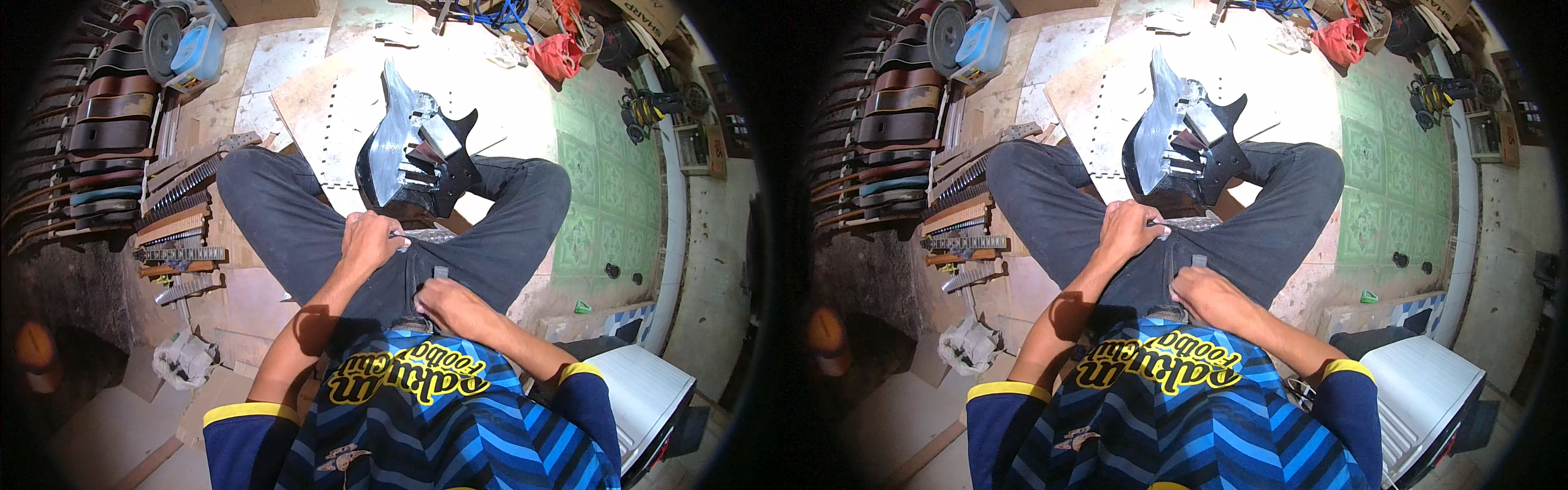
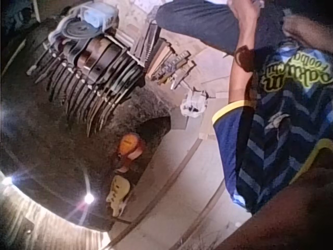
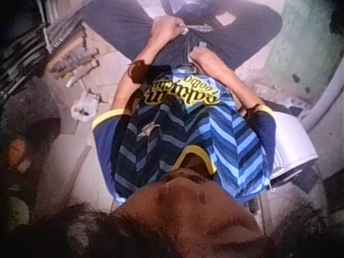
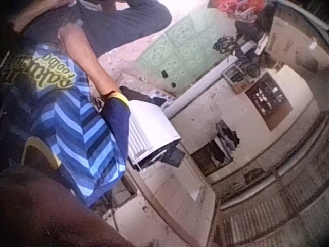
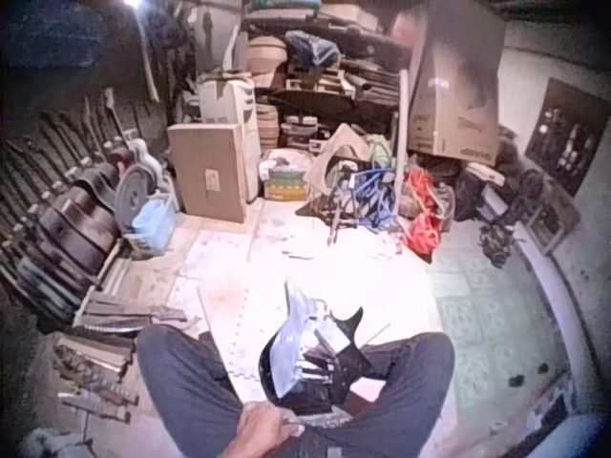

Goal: The person sands the surface of a black guitar body using a sanding block, frequently brushing away dust with their hands and changing the angle of the guitar to reach different edges.

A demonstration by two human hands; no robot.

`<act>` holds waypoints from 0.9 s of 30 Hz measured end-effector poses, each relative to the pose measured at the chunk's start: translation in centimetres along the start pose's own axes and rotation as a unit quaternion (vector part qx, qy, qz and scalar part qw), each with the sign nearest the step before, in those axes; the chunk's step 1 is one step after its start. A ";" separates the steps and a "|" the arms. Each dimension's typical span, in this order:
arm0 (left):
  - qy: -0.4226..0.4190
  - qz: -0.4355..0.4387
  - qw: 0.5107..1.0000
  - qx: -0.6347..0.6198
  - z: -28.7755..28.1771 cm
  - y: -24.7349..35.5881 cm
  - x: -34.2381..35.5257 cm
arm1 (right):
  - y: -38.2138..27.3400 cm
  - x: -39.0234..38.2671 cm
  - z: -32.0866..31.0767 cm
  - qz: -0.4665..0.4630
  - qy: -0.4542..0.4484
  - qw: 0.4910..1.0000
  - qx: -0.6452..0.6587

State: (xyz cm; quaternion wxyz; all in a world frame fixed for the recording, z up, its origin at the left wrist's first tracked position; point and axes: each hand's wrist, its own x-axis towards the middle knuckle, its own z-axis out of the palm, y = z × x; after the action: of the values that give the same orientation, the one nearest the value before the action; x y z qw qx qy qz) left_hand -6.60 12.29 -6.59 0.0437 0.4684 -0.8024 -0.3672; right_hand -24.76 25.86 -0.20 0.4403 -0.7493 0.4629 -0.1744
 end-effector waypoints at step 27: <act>-0.008 -0.142 0.966 -0.218 -7.8 -3.5 7.0 | 14.3 17.5 -10.2 0.241 0.282 0.919 -0.130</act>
State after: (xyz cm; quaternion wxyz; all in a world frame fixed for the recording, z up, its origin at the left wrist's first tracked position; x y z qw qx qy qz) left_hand -4.74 1.46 -5.04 0.0855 0.5538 -0.6287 -0.5392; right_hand -30.31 3.31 -8.86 0.2190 -0.5852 0.7533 -0.2051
